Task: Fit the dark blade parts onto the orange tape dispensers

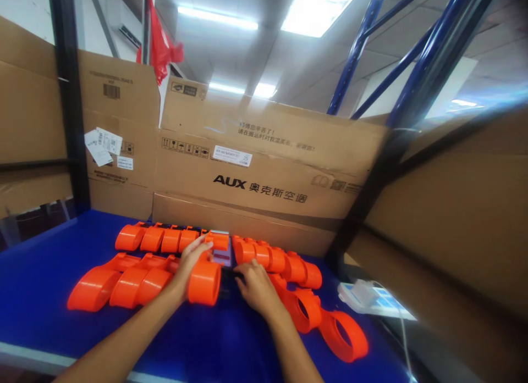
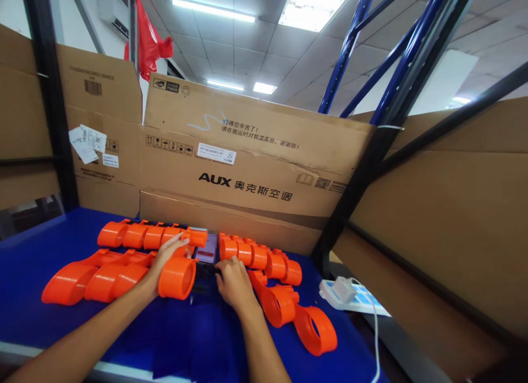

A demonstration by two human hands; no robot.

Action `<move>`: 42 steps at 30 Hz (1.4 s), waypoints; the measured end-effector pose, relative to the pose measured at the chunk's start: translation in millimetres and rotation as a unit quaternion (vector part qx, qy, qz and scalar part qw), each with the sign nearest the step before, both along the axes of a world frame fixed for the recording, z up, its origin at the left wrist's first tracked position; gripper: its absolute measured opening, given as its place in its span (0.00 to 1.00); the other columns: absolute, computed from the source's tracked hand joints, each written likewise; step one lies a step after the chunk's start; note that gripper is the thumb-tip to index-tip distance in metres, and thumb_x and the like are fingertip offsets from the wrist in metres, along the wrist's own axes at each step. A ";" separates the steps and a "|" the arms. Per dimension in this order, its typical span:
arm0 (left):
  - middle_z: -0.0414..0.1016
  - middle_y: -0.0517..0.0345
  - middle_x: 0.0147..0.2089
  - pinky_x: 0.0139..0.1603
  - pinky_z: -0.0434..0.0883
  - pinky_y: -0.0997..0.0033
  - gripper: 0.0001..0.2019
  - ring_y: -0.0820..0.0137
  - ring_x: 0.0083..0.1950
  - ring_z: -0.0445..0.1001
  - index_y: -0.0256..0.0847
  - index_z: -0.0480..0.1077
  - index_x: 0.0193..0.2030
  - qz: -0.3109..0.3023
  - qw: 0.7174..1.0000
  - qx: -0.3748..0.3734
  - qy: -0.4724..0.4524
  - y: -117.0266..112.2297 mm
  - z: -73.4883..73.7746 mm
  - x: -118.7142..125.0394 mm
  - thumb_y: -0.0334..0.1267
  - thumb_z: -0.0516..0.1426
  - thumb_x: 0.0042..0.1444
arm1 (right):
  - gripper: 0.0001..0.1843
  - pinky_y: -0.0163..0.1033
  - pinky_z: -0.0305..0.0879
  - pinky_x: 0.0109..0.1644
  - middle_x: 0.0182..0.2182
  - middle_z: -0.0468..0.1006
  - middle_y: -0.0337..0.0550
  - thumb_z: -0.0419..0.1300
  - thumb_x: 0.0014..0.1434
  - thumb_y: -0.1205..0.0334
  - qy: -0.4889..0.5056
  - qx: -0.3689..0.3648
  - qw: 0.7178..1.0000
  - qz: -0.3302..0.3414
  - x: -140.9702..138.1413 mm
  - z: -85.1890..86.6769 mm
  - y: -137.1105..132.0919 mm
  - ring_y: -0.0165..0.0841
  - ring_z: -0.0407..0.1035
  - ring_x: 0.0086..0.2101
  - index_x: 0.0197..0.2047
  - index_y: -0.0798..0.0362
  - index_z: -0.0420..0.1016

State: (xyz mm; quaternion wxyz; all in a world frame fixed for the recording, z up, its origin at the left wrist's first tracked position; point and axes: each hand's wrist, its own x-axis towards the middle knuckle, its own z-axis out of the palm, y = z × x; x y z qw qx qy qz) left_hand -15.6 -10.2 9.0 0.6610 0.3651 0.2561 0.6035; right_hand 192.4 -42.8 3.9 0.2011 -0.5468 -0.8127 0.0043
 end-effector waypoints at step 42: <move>0.77 0.55 0.34 0.29 0.69 0.72 0.26 0.71 0.28 0.72 0.35 0.69 0.58 0.021 0.963 0.170 0.210 -25.2 -8.4 18.8 0.39 0.63 0.53 | 0.19 0.43 0.72 0.43 0.40 0.75 0.46 0.57 0.64 0.64 0.268 0.217 0.933 0.108 -19.3 20.6 -19.9 0.36 0.73 0.38 0.58 0.47 0.74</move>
